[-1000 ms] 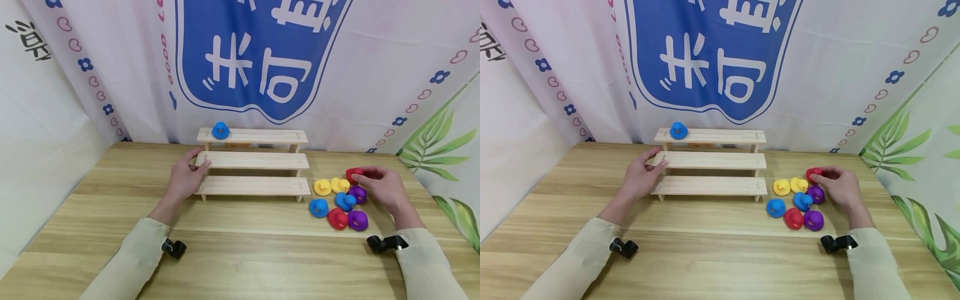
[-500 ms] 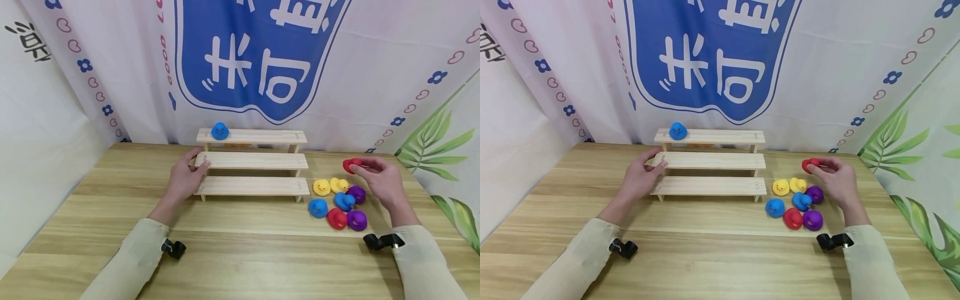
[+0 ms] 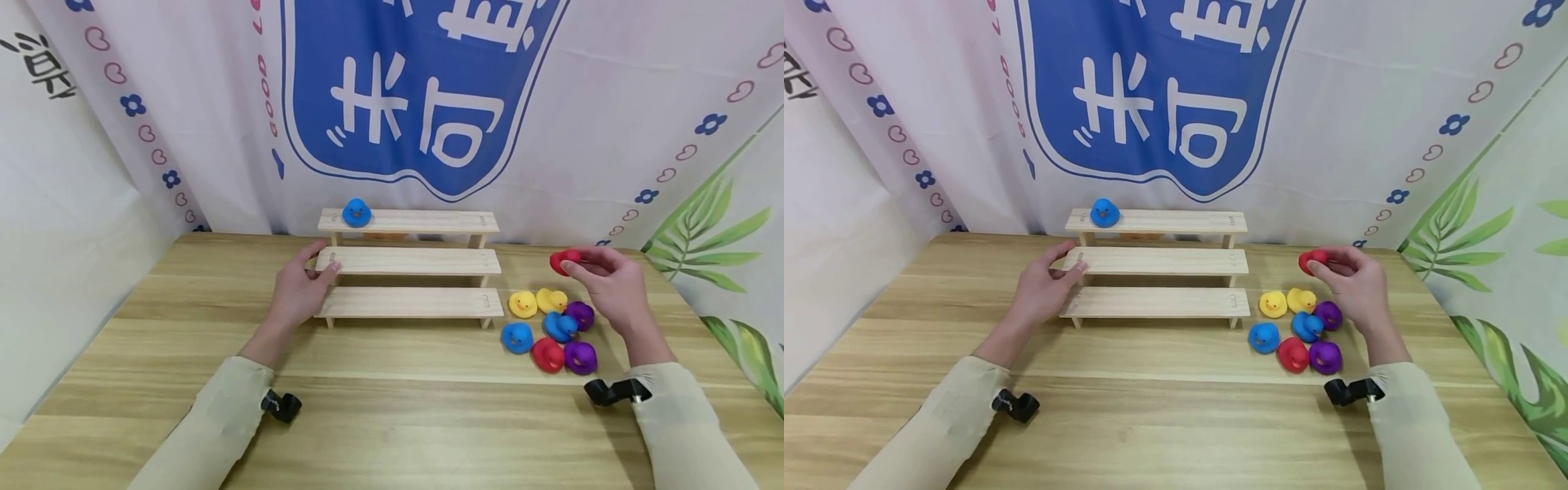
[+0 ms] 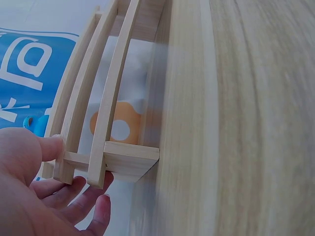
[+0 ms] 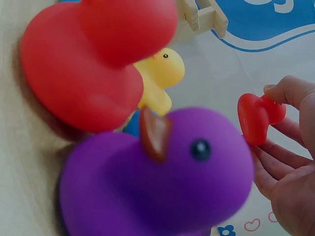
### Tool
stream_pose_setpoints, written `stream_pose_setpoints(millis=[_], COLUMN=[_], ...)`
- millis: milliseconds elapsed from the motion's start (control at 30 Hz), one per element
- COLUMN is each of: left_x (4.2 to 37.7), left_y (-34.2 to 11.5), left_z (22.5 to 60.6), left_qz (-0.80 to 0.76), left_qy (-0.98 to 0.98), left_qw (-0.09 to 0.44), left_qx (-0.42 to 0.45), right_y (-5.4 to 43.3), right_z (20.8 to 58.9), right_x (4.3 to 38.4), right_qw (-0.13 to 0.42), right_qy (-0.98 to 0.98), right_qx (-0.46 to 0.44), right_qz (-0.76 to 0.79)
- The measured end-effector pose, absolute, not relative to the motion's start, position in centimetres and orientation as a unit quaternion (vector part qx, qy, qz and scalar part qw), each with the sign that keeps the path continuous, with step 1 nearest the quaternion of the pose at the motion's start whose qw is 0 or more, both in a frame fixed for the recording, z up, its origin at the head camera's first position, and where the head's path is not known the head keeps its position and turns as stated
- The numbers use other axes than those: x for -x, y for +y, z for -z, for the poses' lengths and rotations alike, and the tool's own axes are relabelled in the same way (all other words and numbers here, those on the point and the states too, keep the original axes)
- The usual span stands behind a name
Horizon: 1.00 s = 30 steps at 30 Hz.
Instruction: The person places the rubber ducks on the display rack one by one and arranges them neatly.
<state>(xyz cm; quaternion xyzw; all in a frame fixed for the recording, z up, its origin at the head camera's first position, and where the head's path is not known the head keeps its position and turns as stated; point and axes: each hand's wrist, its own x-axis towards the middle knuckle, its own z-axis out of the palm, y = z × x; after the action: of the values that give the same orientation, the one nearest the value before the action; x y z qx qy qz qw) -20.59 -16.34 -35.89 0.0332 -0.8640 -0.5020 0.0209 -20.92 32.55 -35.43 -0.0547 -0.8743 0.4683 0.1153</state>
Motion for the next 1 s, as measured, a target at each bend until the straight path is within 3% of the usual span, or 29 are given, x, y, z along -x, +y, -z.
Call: stream_pose_setpoints(millis=[400,1000], left_x=[20.6,20.7], left_y=[-16.3,-16.3], left_z=[35.9,35.9], left_qz=[0.503,0.499], left_qy=[-0.863,-0.865], left_qw=[0.020,0.019], left_qx=[-0.039,-0.042], right_y=[31.1,28.6], right_z=[35.4,34.6], right_x=[21.2,21.4], right_qw=[0.175,0.176], right_qy=[-0.855,-0.845], right_qx=[0.019,-0.015], right_qz=[-0.488,-0.504])
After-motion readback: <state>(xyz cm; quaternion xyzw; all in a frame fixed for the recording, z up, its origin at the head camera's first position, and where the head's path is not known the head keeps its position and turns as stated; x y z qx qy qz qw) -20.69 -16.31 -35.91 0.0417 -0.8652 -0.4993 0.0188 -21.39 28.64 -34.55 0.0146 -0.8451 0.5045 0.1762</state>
